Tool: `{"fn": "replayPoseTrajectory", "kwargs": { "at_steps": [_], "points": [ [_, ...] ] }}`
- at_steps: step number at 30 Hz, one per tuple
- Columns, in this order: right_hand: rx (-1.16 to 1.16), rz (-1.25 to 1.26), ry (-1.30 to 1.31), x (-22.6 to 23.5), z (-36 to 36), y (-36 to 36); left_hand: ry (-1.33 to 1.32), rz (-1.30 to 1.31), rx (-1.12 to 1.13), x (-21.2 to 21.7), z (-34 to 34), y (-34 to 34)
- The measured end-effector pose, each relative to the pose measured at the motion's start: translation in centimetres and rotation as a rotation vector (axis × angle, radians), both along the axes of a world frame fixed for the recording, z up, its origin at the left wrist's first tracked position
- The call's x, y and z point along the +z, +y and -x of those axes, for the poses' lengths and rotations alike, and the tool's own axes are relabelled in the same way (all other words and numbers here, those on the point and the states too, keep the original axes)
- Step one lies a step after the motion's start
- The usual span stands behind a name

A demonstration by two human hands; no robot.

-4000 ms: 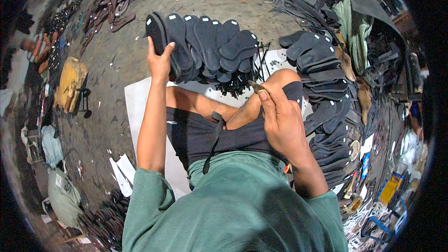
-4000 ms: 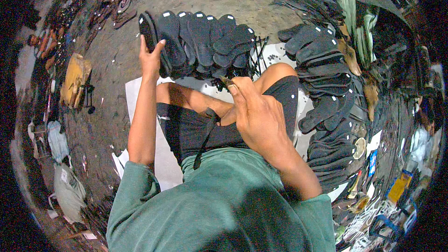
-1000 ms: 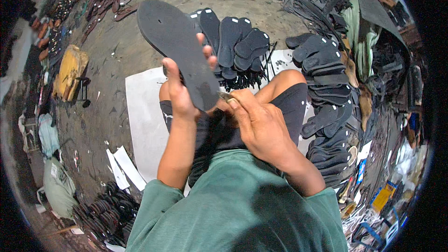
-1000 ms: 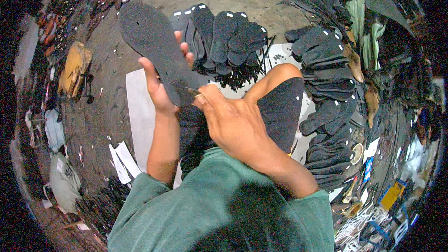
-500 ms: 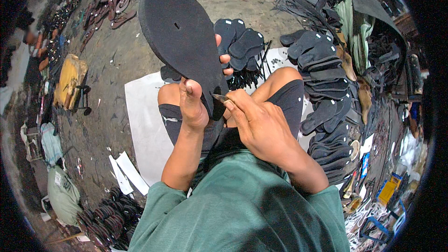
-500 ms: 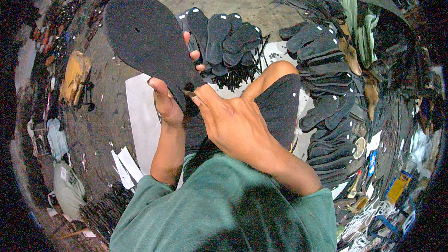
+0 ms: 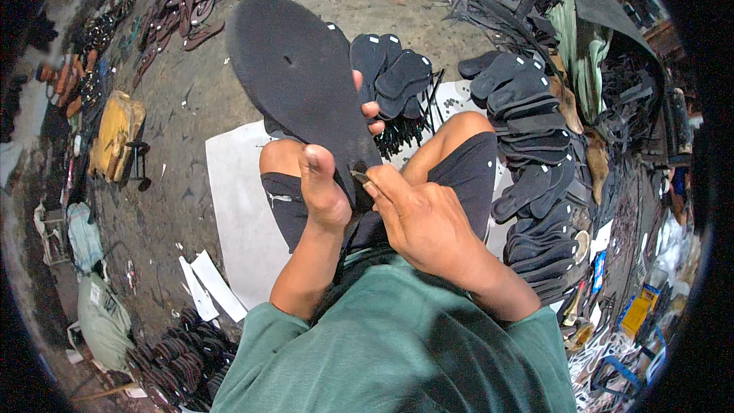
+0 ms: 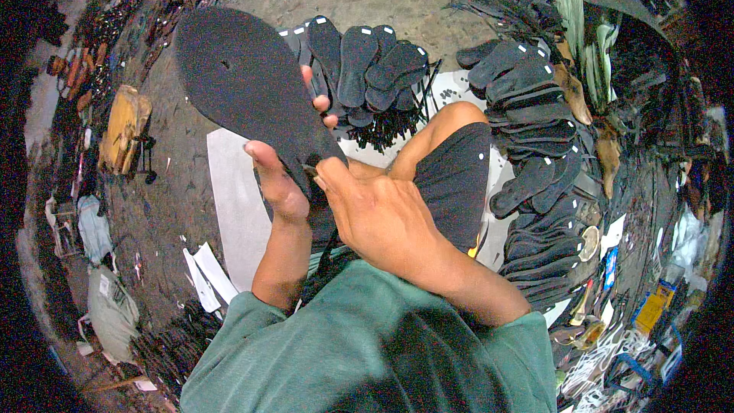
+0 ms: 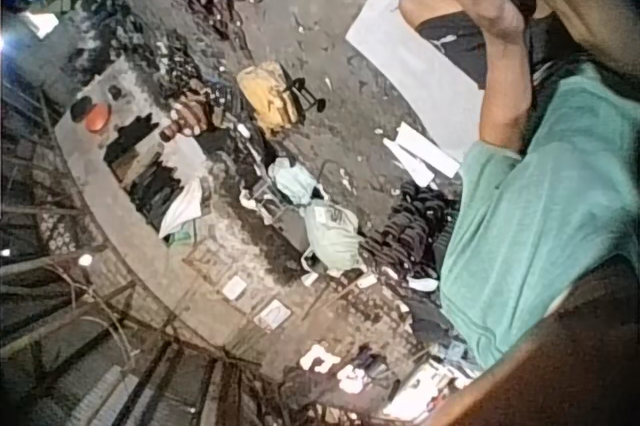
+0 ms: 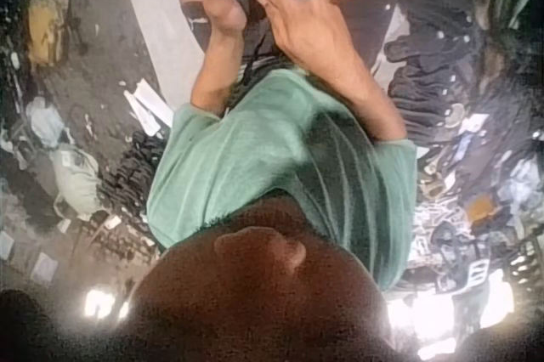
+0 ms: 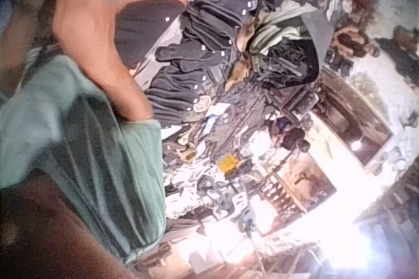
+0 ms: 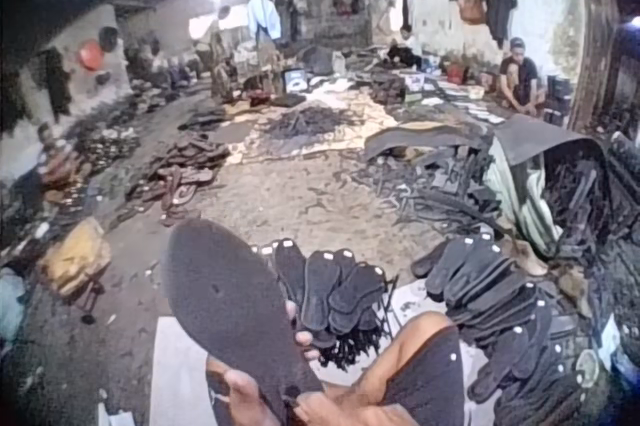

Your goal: The person sits on the floor and uses a small knife to trim the edges of black shoe soles. They handle each sole one at a time, scraping along the perimeter and stacking the finished pieces. At one point, they briefly handle a brown sandal with a gold strap before returning to the black soles.

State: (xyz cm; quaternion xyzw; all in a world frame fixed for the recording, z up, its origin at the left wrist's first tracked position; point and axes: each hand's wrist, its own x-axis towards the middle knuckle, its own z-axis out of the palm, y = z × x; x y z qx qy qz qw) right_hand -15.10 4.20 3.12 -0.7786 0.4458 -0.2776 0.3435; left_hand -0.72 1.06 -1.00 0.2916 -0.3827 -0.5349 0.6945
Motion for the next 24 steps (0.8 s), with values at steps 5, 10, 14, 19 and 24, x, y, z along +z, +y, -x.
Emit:
{"fn": "replayPoseTrajectory", "kwargs": {
  "at_steps": [5, 10, 14, 19, 24],
  "points": [
    [-0.027, -0.011, -0.004, -0.8, 0.2, 1.0, 0.151, 0.042, -0.008, 0.3, -0.2, -0.4],
    [-0.119, 0.057, -0.036, 1.6, 1.2, -0.6, 0.603, 0.171, -0.226, 0.4, -1.0, -0.9],
    [-0.123, 0.044, -0.001, 1.6, 1.1, -1.5, 0.741, 0.195, -0.326, 0.6, -0.2, -0.6],
    [-0.151, 0.074, 0.000, 1.4, 1.0, -1.4, 0.776, 0.179, -0.351, 0.8, 0.2, -0.6],
    [-0.103, 0.074, 0.074, 1.4, 1.4, -1.7, 0.532, 0.098, -0.256, 0.6, 0.3, -0.3]
  ]
}}
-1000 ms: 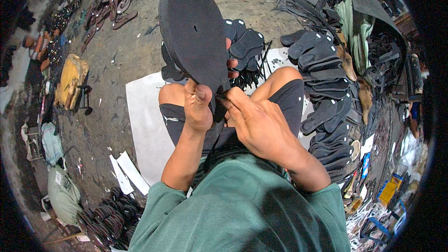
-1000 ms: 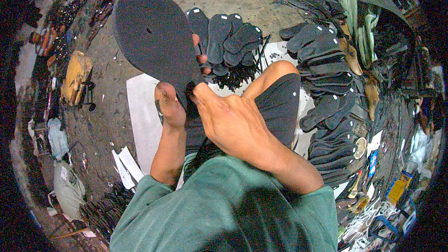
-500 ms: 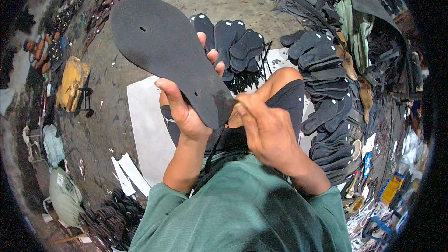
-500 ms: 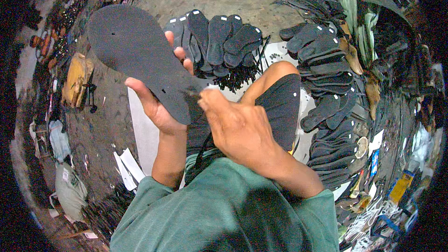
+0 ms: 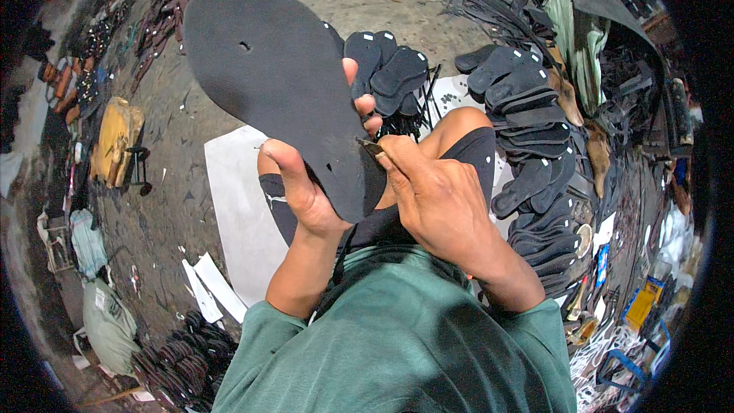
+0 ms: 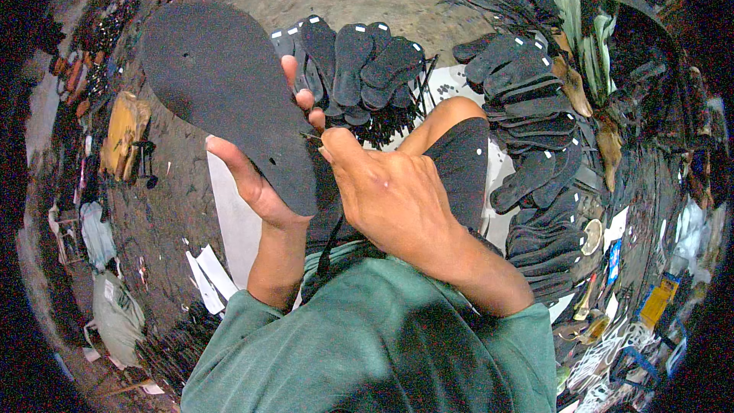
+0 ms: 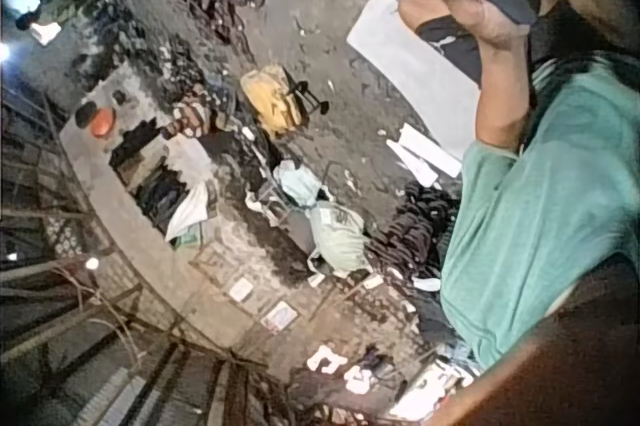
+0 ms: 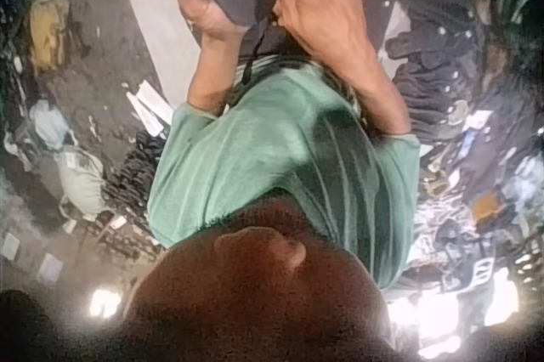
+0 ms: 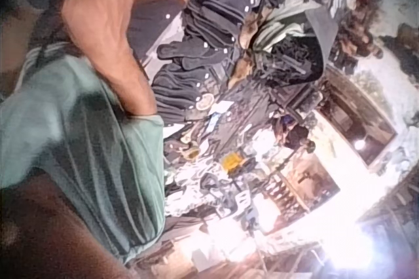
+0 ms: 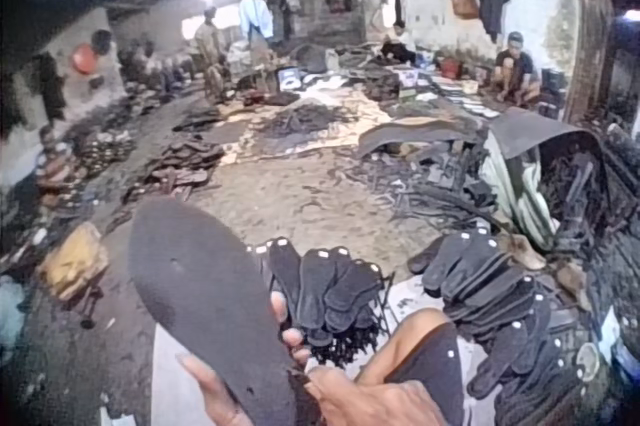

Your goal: The person sits on the floor and uses a small knife to trim the edges of black shoe soles. They handle each sole one at a time, scraping along the perimeter and stacking the finished pieces. At one point, they briefly handle a brown sandal with a gold strap before returning to the black soles.

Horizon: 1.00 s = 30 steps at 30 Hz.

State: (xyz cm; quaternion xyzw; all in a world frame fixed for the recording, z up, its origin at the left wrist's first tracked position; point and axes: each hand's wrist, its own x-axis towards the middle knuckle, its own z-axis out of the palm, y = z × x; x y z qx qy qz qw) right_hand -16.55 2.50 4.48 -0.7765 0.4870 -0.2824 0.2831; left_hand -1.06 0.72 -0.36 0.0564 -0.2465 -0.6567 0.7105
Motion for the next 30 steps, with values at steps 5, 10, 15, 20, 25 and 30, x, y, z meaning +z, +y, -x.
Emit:
{"fn": "replayPoseTrajectory", "kwargs": {
  "at_steps": [5, 10, 15, 20, 25, 30],
  "points": [
    [0.068, 0.056, 0.094, 0.0, 0.6, -0.8, -0.546, 0.065, 0.024, -0.2, -0.8, 0.1],
    [0.042, -0.069, 0.030, -0.9, 0.1, 0.4, 0.078, -0.015, 0.000, -0.4, 0.5, 0.7],
    [0.048, -0.068, 0.006, -2.3, 0.3, 0.6, 0.151, -0.001, 0.023, -1.2, 0.5, 0.4],
    [-0.070, -0.126, -0.022, -3.5, 1.0, -0.6, -0.181, -0.091, 0.222, -1.5, 0.1, -2.6],
    [-0.339, -0.205, -0.336, -5.0, 5.6, -2.6, -1.033, -0.389, 0.652, -6.8, -8.1, -11.8],
    [-0.523, -0.328, -0.446, -9.3, 10.6, -2.6, -2.002, -0.450, 0.795, -14.0, -12.5, -16.4]
  ]
}}
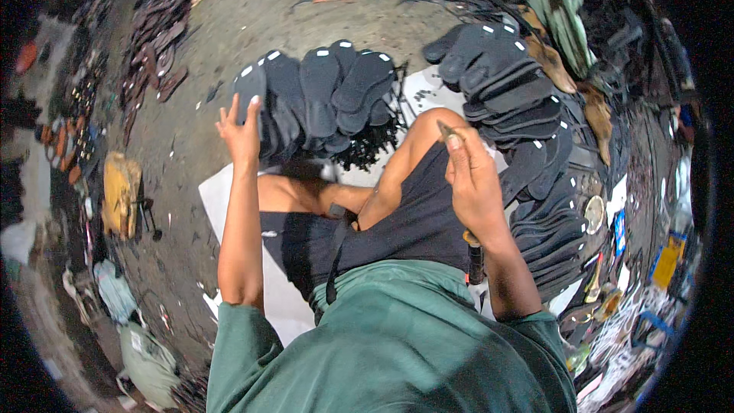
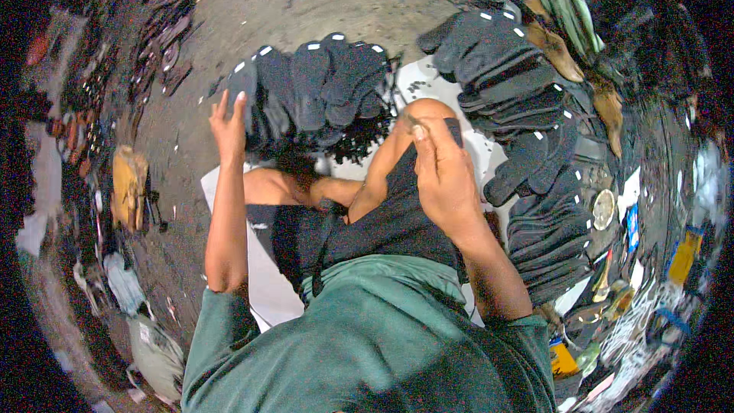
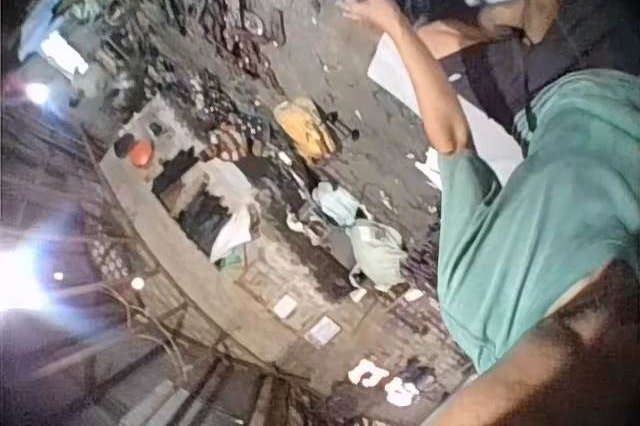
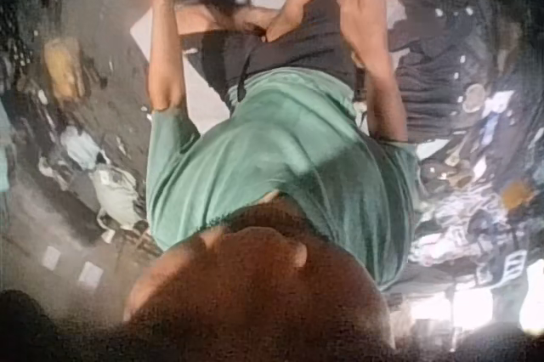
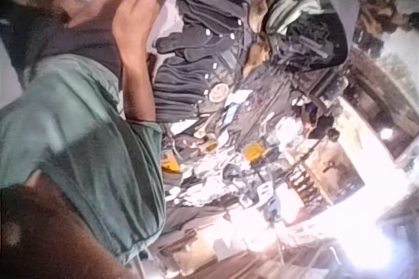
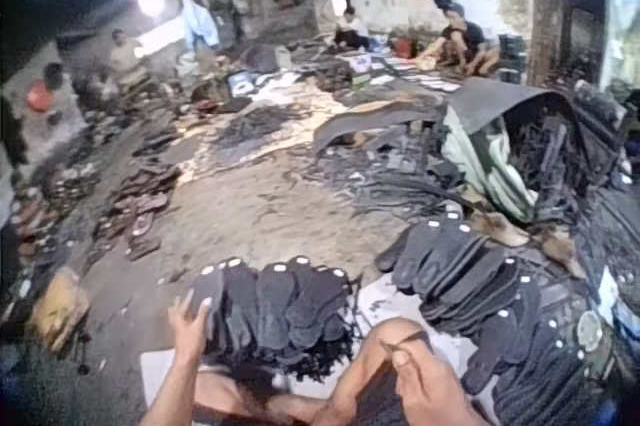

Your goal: The person sits on the floor and uses a small knife to trim the edges of black shoe soles. They handle each sole one at a time, scraping along the perimeter and stacking the finished pieces. At one point, they briefly handle a brown sandal with a gold strap before returning to the black soles.

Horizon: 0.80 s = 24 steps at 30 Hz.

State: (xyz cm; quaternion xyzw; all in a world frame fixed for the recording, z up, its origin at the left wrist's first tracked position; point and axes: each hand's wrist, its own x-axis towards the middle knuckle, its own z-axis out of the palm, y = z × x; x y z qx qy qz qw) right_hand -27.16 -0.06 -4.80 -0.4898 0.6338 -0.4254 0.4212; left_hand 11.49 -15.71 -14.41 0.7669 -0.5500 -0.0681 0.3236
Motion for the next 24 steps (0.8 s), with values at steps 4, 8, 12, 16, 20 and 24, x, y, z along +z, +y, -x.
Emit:
{"fn": "replayPoseTrajectory", "kwargs": {
  "at_steps": [4, 8, 12, 16, 20, 24],
  "points": [
    [-0.015, -0.135, -0.157, -6.6, 2.7, 0.6, 0.447, 0.077, -0.367, 1.6, 10.8, -2.5],
    [0.016, -0.316, -0.408, -11.1, 4.0, 0.7, 0.619, -0.277, -0.714, 0.1, 23.1, -6.8],
    [0.052, -0.330, -0.486, -13.1, 5.1, -0.5, 0.532, -0.590, -0.994, -3.3, 35.2, -9.0],
    [0.087, -0.357, -0.468, -14.0, 4.9, -1.6, 0.041, -0.587, -1.218, -5.5, 46.2, -6.5],
    [0.105, -0.389, -0.320, -13.6, 6.0, -1.8, -0.085, -0.599, -1.135, -7.0, 50.7, -4.8],
    [0.105, -0.421, -0.447, -15.0, 6.3, -1.2, -0.250, -0.526, -1.147, -6.7, 52.0, -2.7]
  ]
}}
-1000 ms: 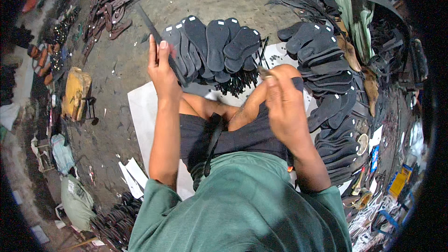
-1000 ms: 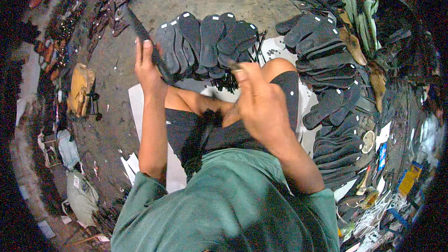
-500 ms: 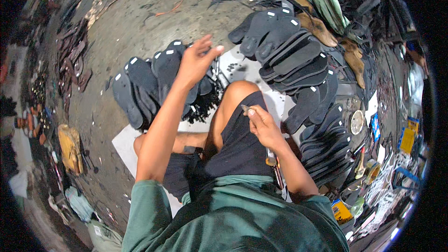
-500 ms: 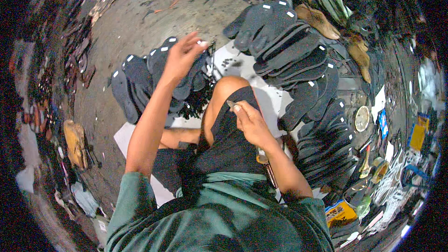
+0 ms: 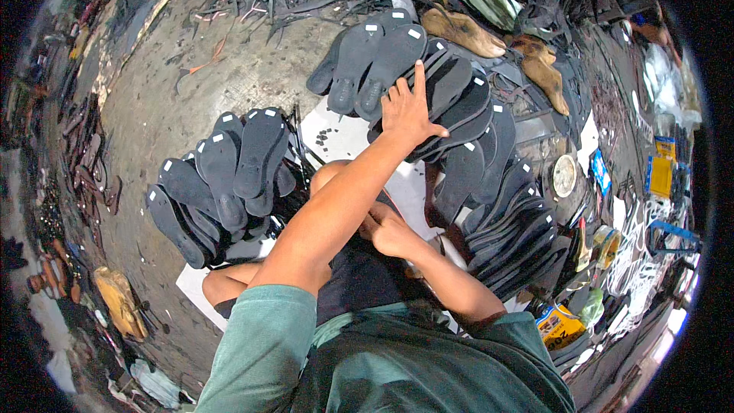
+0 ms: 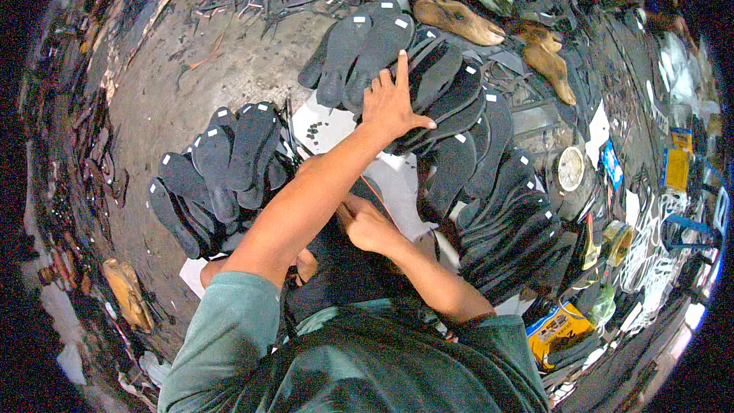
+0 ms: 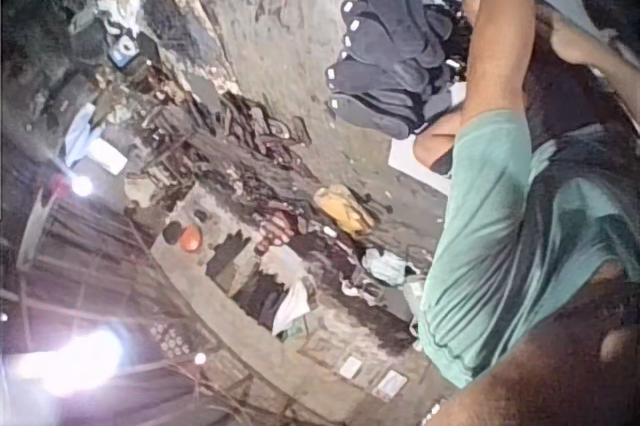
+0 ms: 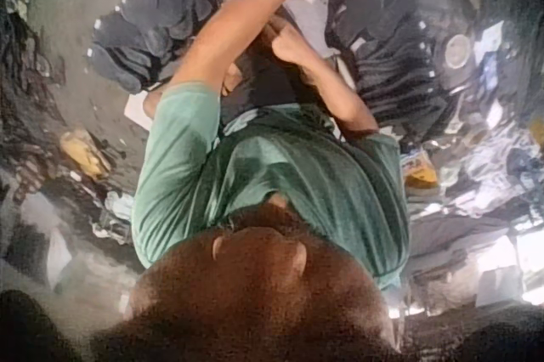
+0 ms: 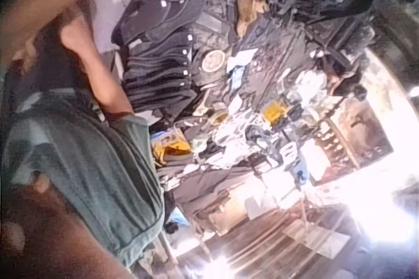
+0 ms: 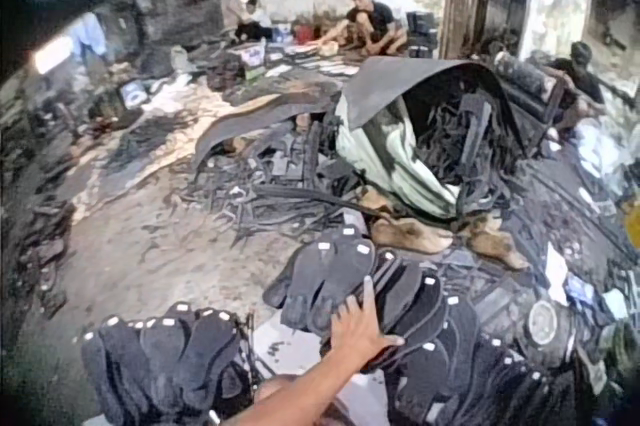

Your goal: The person sits on the floor and uses a small knife to trim the edges of black shoe soles. They handle each sole one at a time, scraping along the perimeter and stacking the finished pieces. At one point, they briefly handle a brown sandal with a gold strap before returning to the black soles.

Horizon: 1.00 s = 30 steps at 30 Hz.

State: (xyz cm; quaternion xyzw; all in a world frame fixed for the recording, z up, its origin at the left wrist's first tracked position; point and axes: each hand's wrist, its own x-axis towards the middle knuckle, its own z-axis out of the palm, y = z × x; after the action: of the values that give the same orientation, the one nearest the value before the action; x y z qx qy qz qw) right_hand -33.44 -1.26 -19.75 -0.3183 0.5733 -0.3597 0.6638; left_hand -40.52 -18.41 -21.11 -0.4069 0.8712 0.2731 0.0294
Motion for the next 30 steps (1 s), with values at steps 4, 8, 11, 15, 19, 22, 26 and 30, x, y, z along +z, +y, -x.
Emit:
{"fn": "replayPoseTrajectory", "kwargs": {
  "at_steps": [4, 8, 11, 15, 19, 22, 26, 30],
  "points": [
    [0.039, 0.122, 0.080, 0.7, 0.3, -0.1, 0.011, 0.093, -0.030, -0.2, 0.2, 0.2],
    [-0.019, 0.088, -0.029, 1.8, 0.2, -0.6, 0.028, -0.031, 0.031, -0.2, -0.8, -2.3],
    [0.035, 0.221, 0.055, -0.7, 0.0, 0.3, 0.040, 0.164, -0.103, -1.2, 0.1, 0.3],
    [0.050, 0.283, 0.155, -1.0, -0.3, 0.7, 0.063, 0.209, -0.003, -2.7, 0.3, 0.0],
    [0.001, 0.271, 0.127, -0.8, -0.4, 0.5, 0.040, 0.200, -0.018, -3.3, -0.4, -1.4],
    [0.033, 0.321, 0.172, -1.1, -0.1, 0.6, 0.043, 0.225, -0.011, -3.4, 0.0, -0.6],
    [0.047, 0.301, 0.193, -2.1, -0.3, 0.9, 0.011, 0.282, -0.024, -3.0, 0.2, -0.3],
    [0.046, 0.187, 0.132, -0.6, -0.2, 0.2, 0.039, 0.148, 0.018, -2.8, 0.0, -2.0]
  ]
}}
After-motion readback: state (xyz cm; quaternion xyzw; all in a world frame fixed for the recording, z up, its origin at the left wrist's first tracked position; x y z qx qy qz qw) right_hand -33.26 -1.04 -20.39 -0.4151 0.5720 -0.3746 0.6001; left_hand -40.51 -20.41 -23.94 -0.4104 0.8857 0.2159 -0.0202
